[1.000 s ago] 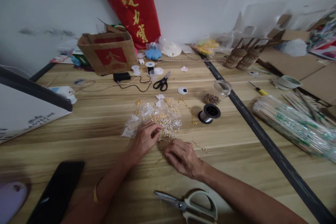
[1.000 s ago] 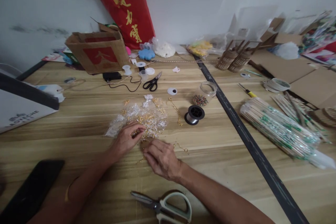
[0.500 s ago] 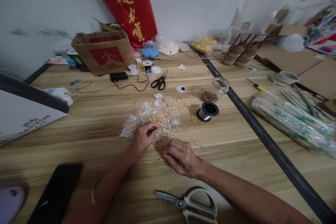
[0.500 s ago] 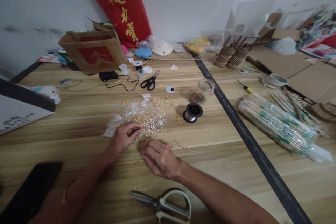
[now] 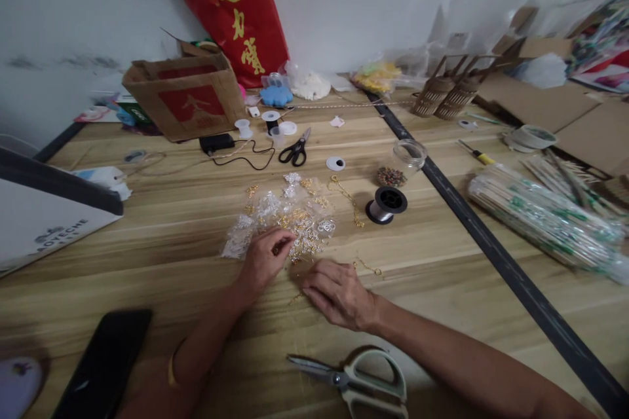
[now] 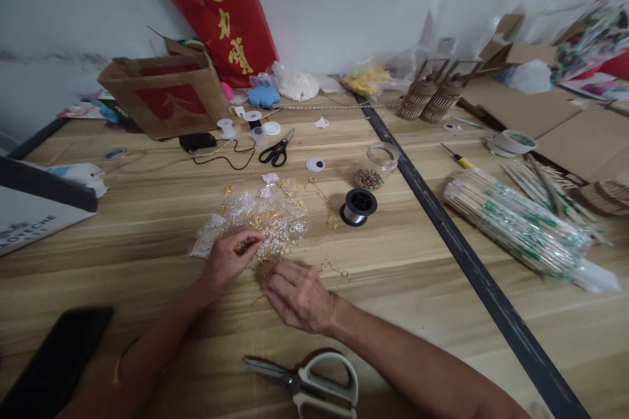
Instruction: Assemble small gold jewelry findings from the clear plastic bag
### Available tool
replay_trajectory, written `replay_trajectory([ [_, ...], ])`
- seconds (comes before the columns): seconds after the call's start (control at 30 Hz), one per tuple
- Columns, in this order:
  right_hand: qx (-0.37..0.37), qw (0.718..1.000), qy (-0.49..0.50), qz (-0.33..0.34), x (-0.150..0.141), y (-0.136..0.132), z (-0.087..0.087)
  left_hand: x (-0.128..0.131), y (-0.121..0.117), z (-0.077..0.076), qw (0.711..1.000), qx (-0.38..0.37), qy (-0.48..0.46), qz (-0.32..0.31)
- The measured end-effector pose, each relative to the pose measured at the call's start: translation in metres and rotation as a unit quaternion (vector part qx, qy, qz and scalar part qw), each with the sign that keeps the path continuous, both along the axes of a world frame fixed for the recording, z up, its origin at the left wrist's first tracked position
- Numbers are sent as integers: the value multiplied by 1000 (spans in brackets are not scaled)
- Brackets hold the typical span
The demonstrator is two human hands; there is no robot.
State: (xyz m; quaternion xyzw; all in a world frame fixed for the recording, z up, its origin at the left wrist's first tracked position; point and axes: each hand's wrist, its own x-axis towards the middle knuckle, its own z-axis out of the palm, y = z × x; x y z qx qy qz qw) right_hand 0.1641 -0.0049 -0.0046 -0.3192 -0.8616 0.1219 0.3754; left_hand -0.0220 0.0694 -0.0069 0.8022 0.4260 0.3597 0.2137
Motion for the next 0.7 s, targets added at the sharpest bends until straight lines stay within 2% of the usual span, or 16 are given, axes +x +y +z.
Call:
replay_trajectory([
  [0.33, 135, 987, -80, 24, -3, -5, 3, -1, -1, -4, 987, 105, 111, -46],
  [0.53, 156, 980, -110, 57, -2, -6, 6, -1, 0, -3, 974, 151, 158, -53],
  [0.7, 169, 978, -111, 53, -4, -7, 8, 0, 0, -1, 967, 175, 179, -49],
])
